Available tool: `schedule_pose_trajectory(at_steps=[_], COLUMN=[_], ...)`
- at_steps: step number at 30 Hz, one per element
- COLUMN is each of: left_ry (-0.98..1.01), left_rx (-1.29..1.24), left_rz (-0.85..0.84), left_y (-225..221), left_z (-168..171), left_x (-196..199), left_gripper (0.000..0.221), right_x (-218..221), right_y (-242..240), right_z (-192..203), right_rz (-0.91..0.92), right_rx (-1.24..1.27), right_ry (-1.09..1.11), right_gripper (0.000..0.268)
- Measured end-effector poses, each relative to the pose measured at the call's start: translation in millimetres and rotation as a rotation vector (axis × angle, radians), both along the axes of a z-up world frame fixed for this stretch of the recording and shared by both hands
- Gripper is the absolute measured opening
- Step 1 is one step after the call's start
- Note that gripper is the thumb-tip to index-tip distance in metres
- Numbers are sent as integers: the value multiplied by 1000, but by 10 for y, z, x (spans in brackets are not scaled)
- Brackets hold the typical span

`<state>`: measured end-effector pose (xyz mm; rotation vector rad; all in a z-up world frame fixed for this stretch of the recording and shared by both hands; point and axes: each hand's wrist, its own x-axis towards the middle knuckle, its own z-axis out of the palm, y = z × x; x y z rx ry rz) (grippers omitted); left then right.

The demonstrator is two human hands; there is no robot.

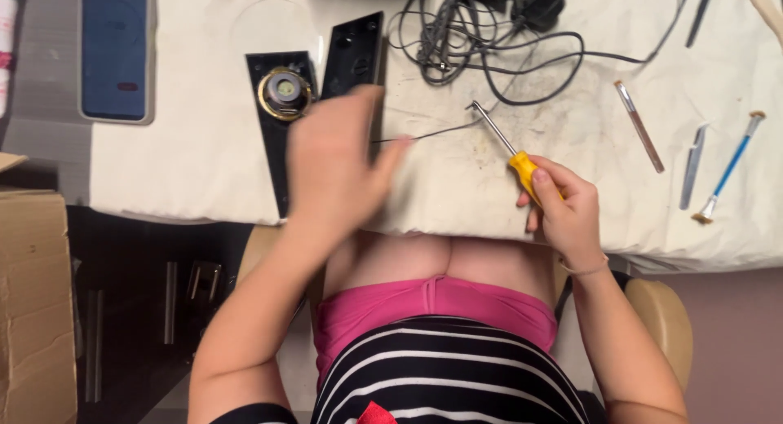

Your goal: Disassembling a speaker housing with a screwdriver and performing maintenance on the internal components using a brush and liquid adhesive.

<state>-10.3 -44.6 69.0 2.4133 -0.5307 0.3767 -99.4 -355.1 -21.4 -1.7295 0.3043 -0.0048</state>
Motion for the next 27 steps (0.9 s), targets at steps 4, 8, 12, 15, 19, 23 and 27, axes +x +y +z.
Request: schedule_pose_trajectory(at_steps=[4,8,12,15,19,23,27], left_ry=[81,-138,-147,-127,-108,28,-42], left_rx=[12,147,281,168,36,37,62], left_rz=[-112,91,133,79,64,80,98], left_y=[-823,-1359,-1518,-1456,-1413,-1341,-1309], left_z=[-292,-516,-830,-892,-940,-836,-965], left_x=[-29,-28,150,232,315,318,351], left_gripper=[58,50,25,23,29,29,19], right_x=[-43,-52,-28,7,31,35,17], right_y=[-50,-61,-36,-75,-113,-116,-158], right_z=[-72,-110,31,9,-27,10,-71], right_rz=[1,28,-2,14,20,12,-31], right_rx=[31,27,20,55,68,73,108], right_ry=[-26,-64,76,83,89,122,98], right_gripper=[34,35,41,43,43,43,41])
